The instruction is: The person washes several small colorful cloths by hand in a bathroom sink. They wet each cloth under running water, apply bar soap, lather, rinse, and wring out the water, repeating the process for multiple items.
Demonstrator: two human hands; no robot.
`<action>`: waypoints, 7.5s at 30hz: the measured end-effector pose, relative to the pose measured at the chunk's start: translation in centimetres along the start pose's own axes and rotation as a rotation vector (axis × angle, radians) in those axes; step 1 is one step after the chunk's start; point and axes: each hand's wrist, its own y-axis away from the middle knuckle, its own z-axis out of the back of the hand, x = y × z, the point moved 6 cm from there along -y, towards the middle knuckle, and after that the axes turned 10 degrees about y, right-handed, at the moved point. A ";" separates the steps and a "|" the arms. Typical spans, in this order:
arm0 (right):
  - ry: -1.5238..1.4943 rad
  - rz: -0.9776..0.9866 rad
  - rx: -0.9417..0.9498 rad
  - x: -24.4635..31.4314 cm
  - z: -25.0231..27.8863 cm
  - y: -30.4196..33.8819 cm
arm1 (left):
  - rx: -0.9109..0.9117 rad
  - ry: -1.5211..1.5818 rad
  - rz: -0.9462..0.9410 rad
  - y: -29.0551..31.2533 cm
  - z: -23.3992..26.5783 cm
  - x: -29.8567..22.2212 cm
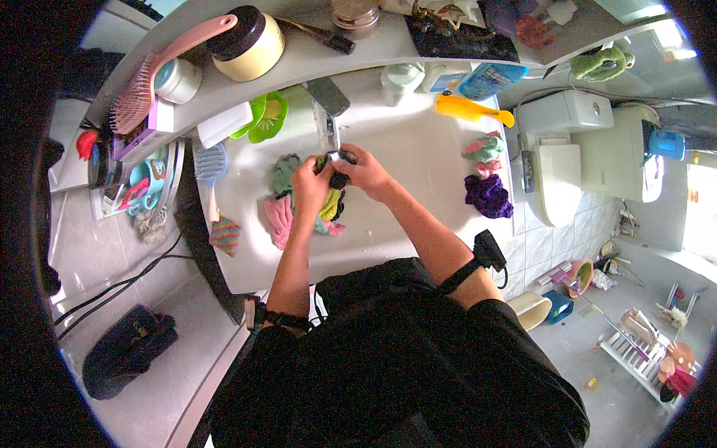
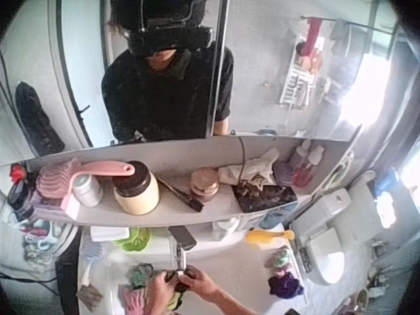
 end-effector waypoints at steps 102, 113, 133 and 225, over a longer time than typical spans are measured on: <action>-0.515 0.069 -0.695 -0.1 7.8 12.5 | 0.597 0.537 0.266 11.1 -7.5 -4.7; 0.003 0.237 -0.798 5.6 11.3 15.8 | 0.694 0.515 0.276 13.0 -10.1 -1.1; 1.733 0.086 -0.982 8.1 17.8 16.2 | 0.009 -0.545 -0.204 2.7 -1.8 8.1; -0.502 -0.386 0.201 -3.8 -8.2 7.1 | 0.131 1.070 -0.307 10.3 14.9 -8.0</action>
